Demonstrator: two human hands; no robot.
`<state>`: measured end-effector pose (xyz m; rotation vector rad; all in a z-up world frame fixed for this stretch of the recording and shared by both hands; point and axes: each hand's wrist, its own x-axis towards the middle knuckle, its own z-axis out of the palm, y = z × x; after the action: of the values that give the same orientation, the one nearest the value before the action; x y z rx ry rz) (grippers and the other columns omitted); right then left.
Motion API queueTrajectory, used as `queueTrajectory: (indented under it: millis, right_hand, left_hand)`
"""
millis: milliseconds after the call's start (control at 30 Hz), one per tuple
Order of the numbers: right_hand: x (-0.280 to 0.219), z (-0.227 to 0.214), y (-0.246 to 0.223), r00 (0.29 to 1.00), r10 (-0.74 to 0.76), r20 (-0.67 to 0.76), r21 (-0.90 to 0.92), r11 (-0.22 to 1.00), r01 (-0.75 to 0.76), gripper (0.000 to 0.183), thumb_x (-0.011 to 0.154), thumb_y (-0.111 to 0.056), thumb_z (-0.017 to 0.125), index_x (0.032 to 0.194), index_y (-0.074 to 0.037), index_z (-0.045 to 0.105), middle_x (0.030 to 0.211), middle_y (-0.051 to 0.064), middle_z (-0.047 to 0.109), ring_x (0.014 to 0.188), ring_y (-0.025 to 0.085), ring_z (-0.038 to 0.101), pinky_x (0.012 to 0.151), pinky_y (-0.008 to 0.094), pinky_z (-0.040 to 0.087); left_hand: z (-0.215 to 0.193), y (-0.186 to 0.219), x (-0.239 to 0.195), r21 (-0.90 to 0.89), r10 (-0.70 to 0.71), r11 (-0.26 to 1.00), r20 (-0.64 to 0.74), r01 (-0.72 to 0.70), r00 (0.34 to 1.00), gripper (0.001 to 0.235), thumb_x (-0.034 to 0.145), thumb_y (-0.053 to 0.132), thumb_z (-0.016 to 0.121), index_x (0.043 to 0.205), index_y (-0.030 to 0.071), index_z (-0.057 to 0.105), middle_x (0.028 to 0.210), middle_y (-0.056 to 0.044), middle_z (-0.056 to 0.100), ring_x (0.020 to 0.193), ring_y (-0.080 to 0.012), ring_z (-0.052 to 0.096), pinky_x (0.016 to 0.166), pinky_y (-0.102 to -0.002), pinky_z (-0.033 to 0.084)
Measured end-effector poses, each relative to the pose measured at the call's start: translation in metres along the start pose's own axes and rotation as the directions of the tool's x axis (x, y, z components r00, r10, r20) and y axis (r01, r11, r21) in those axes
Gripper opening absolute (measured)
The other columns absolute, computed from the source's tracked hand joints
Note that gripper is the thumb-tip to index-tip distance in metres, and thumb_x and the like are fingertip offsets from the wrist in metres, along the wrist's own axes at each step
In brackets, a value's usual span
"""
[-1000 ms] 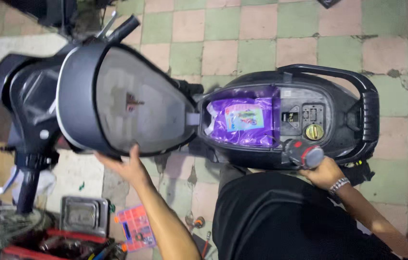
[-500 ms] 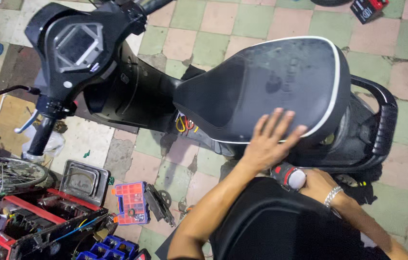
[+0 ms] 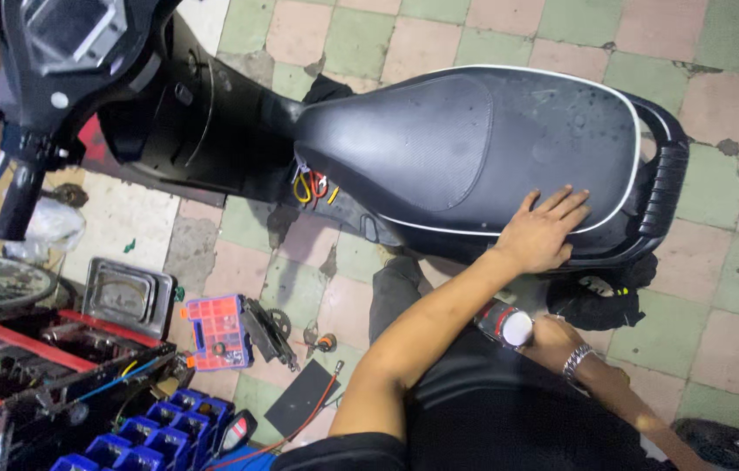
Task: The person works on the internal components of a scooter's under-seat storage area, using a cordless drill to tighten screws. They then place a purple package and a plastic bag containing a yellow item into the storage compartment before closing the seat.
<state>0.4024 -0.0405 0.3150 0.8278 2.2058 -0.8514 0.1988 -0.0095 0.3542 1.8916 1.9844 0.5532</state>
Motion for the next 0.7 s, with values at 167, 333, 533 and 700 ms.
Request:
queueTrajectory:
  millis: [167, 333, 533, 700]
  right_hand:
    - [0.004, -0.012, -0.03, 0.995, -0.073, 0.07, -0.134, 0.988, 0.081, 0.041, 0.071, -0.032, 0.084, 0.104, -0.012, 0.073, 0.097, 0.013, 0.077, 0.101, 0.031, 0.072, 0.095, 0.044, 0.056]
    - [0.014, 0.003, -0.059, 0.958, -0.273, -0.083, -0.108, 0.958, 0.264, 0.049, 0.067, -0.034, 0.085, 0.109, -0.012, 0.074, 0.102, 0.016, 0.075, 0.098, 0.036, 0.071, 0.089, 0.045, 0.056]
    - [0.022, 0.047, -0.118, 0.995, 0.011, 0.099, -0.105, 0.994, -0.001, 0.035, 0.078, -0.038, 0.077, 0.103, -0.013, 0.074, 0.1, 0.012, 0.077, 0.097, 0.029, 0.074, 0.093, 0.042, 0.057]
    - [0.011, 0.05, -0.143, 0.991, 0.047, -0.123, -0.043, 0.998, -0.053, 0.036, 0.074, -0.039, 0.079, 0.099, -0.014, 0.073, 0.099, 0.014, 0.075, 0.098, 0.032, 0.072, 0.09, 0.045, 0.056]
  left_hand:
    - [-0.005, -0.003, 0.006, 0.338, -0.167, 0.928, 0.004, 0.156, 0.986, 0.083, 0.092, 0.021, 0.06, 0.16, 0.039, 0.016, 0.173, -0.009, 0.012, 0.159, -0.0408, 0.019, 0.119, -0.072, 0.025]
    - [-0.004, 0.007, 0.032, 0.456, -0.236, 0.881, 0.184, 0.13, 0.954, 0.075, 0.107, 0.021, 0.043, 0.168, 0.04, 0.005, 0.177, -0.014, 0.006, 0.158, -0.0497, 0.014, 0.117, -0.075, 0.021]
    - [-0.008, -0.032, -0.032, 0.26, -0.055, 0.965, 0.353, -0.041, 0.934, 0.092, 0.088, 0.032, 0.068, 0.163, 0.031, 0.016, 0.173, -0.001, 0.008, 0.157, -0.0257, 0.016, 0.123, -0.059, 0.022]
    - [-0.029, -0.03, -0.025, 0.108, -0.054, 0.994, 0.363, 0.015, 0.93, 0.093, 0.076, 0.036, 0.08, 0.155, 0.026, 0.033, 0.169, -0.001, 0.02, 0.155, -0.0259, 0.022, 0.119, -0.061, 0.024]
